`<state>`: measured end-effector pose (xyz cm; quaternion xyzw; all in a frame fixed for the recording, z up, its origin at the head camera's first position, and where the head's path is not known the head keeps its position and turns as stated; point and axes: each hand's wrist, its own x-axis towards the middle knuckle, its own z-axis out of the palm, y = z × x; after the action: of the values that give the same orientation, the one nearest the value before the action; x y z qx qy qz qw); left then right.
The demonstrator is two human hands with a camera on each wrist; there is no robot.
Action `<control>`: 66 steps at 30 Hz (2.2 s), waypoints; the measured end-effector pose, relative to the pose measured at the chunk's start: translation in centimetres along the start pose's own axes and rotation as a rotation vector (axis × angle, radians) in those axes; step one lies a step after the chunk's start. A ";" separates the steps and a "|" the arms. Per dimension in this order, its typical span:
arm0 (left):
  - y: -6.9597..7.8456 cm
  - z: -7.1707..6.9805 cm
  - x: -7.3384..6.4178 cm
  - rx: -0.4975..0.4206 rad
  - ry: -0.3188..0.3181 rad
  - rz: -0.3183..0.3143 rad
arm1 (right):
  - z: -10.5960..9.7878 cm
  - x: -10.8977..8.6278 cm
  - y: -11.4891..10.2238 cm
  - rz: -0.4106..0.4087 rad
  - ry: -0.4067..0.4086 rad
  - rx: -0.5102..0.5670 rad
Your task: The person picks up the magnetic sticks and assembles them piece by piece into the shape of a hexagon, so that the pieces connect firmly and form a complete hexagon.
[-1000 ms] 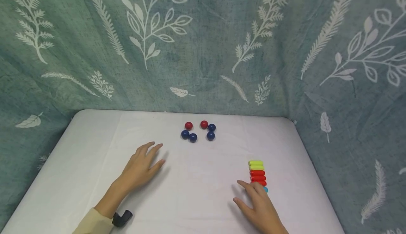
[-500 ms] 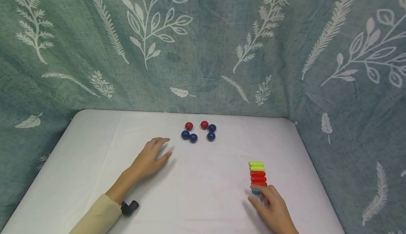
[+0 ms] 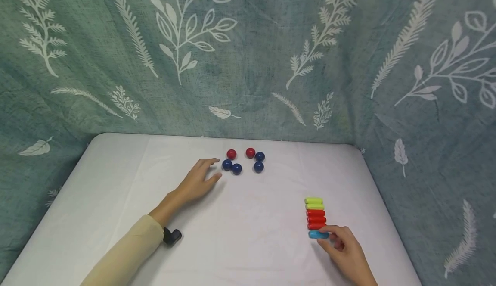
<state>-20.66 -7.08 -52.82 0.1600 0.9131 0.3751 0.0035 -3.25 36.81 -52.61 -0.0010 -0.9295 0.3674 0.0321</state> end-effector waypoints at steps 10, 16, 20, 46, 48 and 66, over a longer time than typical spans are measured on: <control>-0.1 0.9 2.3 -0.098 -0.044 -0.011 | -0.3 0.3 0.6 0.115 -0.076 0.021; -0.3 1.4 3.2 -0.089 -0.049 -0.020 | -0.1 0.3 0.7 0.126 -0.081 -0.006; -0.5 1.5 3.4 -0.077 -0.046 -0.017 | 0.0 0.5 0.7 0.135 -0.101 -0.049; 0.2 1.5 4.1 0.065 -0.086 -0.088 | 0.1 1.0 0.6 0.179 -0.157 -0.087; 0.2 1.5 4.1 0.060 -0.083 -0.087 | 0.1 1.0 0.7 0.178 -0.159 -0.092; 0.2 1.1 3.7 0.037 -0.093 -0.125 | 0.0 1.2 0.7 0.225 -0.209 -0.089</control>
<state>-23.95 -5.09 -53.07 0.1201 0.9269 0.3493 0.0665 -4.46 37.34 -53.03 -0.0681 -0.9371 0.3254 -0.1061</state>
